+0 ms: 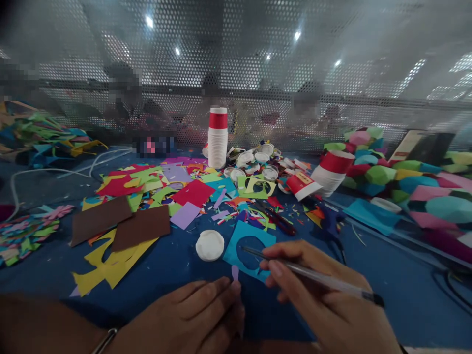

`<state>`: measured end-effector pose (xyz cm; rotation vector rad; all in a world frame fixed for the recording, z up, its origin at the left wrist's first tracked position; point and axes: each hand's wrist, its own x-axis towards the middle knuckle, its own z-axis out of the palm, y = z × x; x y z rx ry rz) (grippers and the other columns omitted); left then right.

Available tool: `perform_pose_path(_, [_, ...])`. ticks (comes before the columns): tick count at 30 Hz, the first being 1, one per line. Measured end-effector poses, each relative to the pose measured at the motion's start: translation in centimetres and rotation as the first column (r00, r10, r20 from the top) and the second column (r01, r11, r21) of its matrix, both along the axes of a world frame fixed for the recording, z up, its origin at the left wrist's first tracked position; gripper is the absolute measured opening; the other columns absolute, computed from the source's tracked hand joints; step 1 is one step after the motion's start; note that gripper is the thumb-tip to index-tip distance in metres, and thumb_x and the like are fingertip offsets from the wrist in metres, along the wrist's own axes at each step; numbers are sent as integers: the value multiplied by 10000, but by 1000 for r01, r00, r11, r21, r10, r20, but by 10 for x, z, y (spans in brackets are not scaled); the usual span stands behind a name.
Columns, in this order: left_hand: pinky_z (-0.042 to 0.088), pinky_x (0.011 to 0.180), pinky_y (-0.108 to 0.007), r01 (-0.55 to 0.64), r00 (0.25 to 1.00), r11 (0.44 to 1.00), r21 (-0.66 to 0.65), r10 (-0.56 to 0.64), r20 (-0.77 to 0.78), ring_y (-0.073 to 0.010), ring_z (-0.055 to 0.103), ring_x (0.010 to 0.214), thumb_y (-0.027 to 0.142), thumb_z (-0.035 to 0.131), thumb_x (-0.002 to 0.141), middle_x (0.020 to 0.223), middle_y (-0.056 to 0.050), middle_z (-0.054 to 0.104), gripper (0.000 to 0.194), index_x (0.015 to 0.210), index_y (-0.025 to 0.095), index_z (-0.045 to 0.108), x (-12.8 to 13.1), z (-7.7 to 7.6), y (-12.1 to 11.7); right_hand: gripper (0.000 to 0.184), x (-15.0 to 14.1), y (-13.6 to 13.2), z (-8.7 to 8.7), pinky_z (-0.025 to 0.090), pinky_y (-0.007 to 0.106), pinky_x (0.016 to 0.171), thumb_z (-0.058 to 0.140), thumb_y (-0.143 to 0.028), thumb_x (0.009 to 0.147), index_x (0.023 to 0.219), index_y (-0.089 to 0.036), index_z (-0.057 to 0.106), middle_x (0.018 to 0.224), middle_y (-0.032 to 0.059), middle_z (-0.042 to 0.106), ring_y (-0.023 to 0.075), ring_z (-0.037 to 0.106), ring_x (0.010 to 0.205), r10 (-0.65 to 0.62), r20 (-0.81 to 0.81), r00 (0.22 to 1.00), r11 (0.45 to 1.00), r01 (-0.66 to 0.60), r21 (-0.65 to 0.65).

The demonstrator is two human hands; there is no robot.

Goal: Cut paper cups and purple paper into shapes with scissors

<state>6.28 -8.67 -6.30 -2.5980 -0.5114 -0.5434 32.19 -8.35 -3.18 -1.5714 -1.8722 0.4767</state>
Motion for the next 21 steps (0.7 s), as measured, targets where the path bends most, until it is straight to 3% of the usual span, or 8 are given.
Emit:
perform_pose_path(4, [423,1001,-276,1,1000,1000,-27,-1,5,-190,565,1195,297,487,974,1243,-28,658,286,1210,200,615,2,4,7,119,-19,4,7,567,305,440,598,-471,858,860,-352,601,602,-14,635,191,626,492,73,-109,991,997,-73,3])
perform_pose_path(11, [448,962,-236,-18,1000,1000,-14,18,-8,-161,561,1198,239,432,988,1243,1,663,304,1229,184,608,5,-1,17,151,-21,11,-8,591,284,531,517,-431,922,961,-322,614,756,15,696,191,683,617,80,-234,969,983,-116,-144])
perform_pose_path(16, [445,983,-260,-6,1000,1000,8,7,-20,-167,567,1158,217,447,978,1220,-27,668,298,1210,132,615,9,-6,26,109,-25,22,-6,521,236,474,544,-364,903,900,-272,603,631,-16,635,155,627,529,128,-141,982,973,-151,-172])
perform_pose_path(18, [444,986,-253,7,1000,1000,19,-7,-24,-161,566,1141,184,473,963,1195,-22,674,295,1214,121,614,11,-4,29,118,-29,24,-3,458,205,427,544,-348,893,841,-251,588,586,-31,601,122,566,468,82,-89,993,981,-96,-170])
perform_pose_path(21, [453,988,-259,35,998,996,-83,-39,-53,-164,558,1153,181,471,962,1234,-35,639,295,1219,142,612,10,6,26,127,-34,23,-1,377,186,374,537,-351,871,805,-252,579,552,-48,573,96,493,416,7,-72,997,985,-19,-172])
